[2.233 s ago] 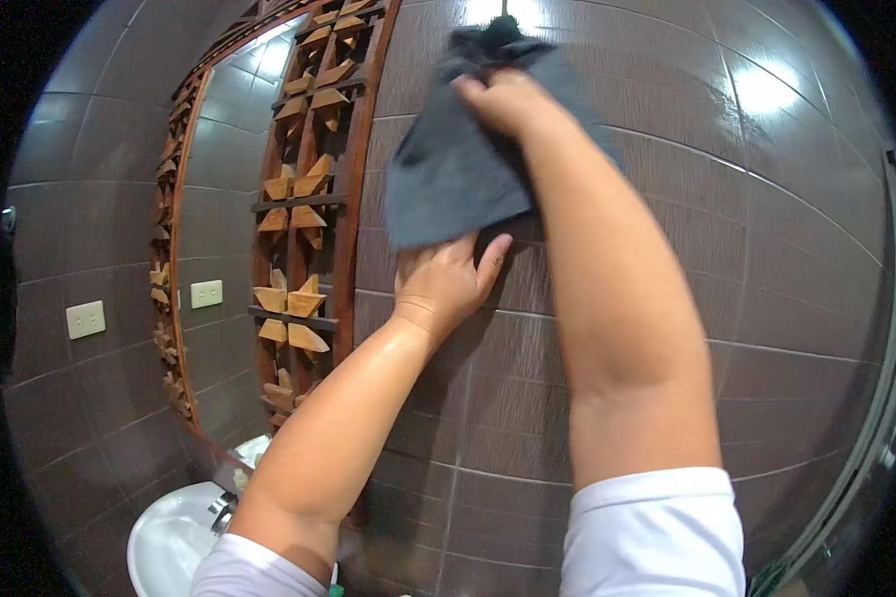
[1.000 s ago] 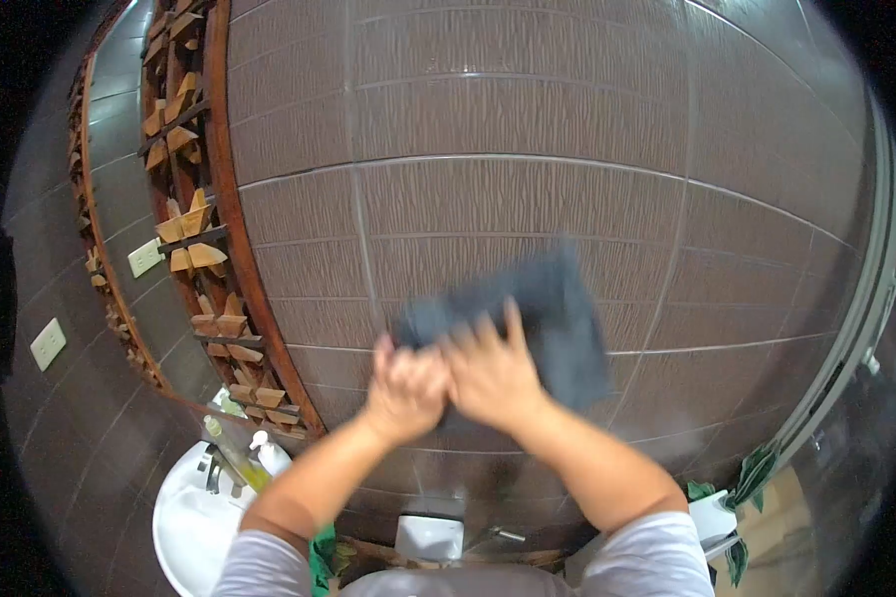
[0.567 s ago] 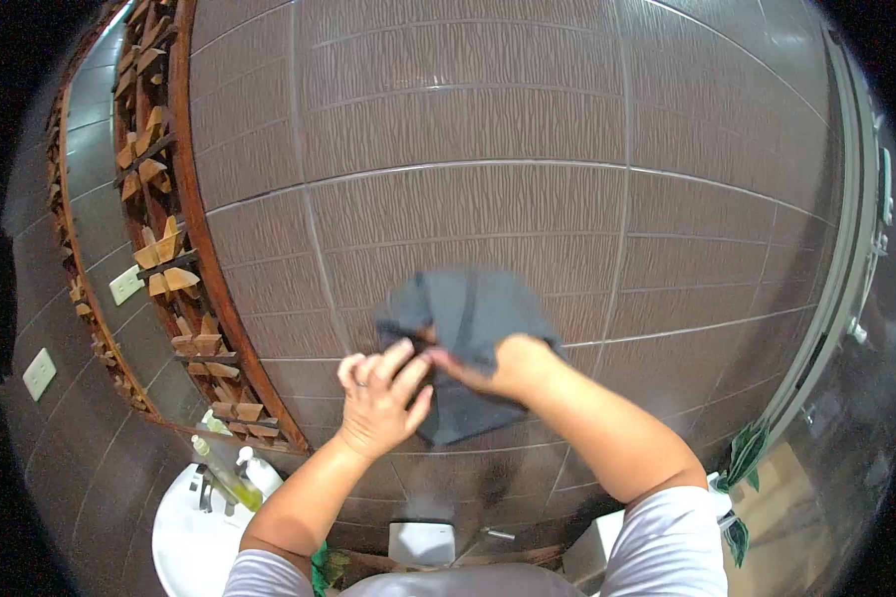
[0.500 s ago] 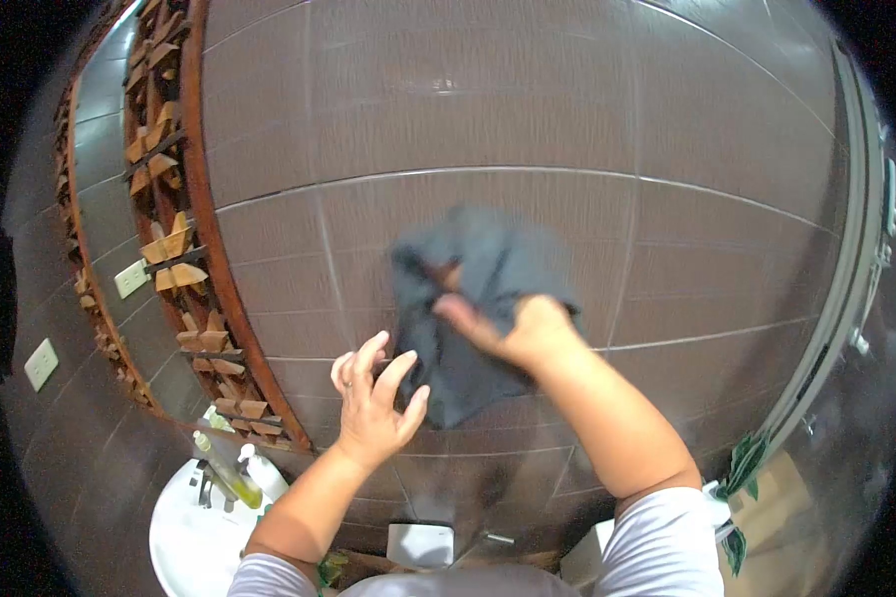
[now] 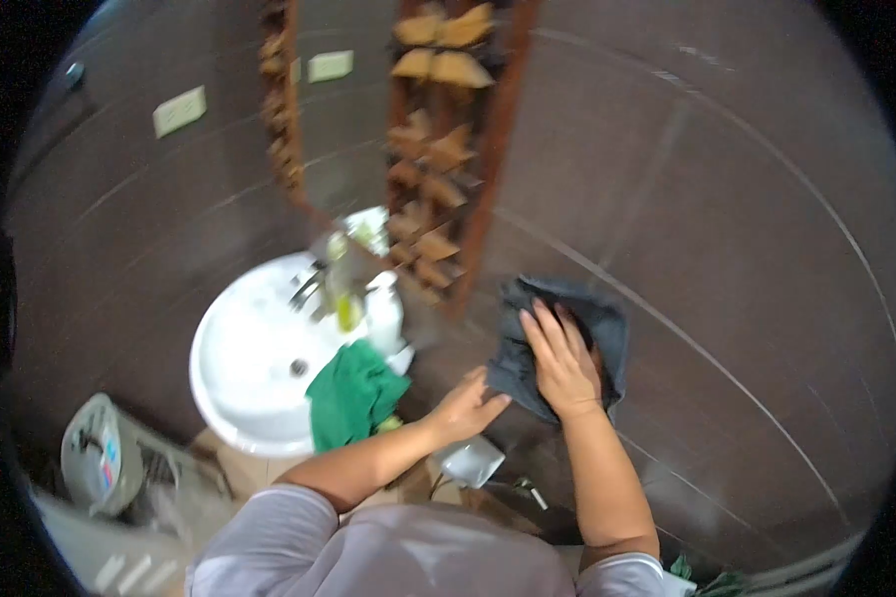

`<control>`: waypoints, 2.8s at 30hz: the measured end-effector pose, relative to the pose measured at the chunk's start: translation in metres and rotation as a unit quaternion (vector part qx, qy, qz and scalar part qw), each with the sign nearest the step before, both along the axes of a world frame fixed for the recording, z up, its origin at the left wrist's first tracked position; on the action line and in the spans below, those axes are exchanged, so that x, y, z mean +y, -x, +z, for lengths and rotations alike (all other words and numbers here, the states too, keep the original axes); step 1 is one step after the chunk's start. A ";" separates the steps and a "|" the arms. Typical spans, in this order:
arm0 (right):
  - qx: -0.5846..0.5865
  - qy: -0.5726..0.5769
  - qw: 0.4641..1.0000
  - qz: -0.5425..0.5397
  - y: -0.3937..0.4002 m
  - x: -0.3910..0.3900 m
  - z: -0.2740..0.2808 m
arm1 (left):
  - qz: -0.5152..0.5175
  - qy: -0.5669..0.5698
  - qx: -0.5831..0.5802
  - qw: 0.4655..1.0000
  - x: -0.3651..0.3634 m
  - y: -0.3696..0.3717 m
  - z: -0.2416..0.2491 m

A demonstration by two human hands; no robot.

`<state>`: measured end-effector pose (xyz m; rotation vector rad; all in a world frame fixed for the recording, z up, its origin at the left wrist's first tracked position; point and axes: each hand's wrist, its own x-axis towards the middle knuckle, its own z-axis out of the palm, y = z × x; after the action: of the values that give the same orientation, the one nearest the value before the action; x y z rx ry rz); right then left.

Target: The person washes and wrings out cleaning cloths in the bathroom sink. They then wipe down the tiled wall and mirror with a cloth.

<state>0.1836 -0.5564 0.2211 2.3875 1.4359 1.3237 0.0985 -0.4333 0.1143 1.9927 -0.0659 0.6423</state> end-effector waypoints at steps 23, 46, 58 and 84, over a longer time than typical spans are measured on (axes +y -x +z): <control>0.866 -0.236 0.378 0.227 0.079 0.072 -0.063 | 0.053 0.510 0.099 0.853 0.096 0.164 0.003; 0.938 0.037 0.073 0.336 0.194 0.155 -0.077 | 0.221 0.452 -0.168 0.848 0.121 0.269 0.044; 0.799 0.008 0.428 0.424 0.277 0.266 -0.064 | 0.142 0.557 0.035 0.818 0.254 0.325 0.045; 0.766 -0.401 0.416 0.283 0.215 0.351 -0.055 | -0.089 0.636 0.288 0.710 0.333 0.194 0.012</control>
<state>-0.0315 -0.2057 0.1657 4.1308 2.0477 -1.7125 -0.0951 -0.0999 0.1258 0.7034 0.4543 -0.1561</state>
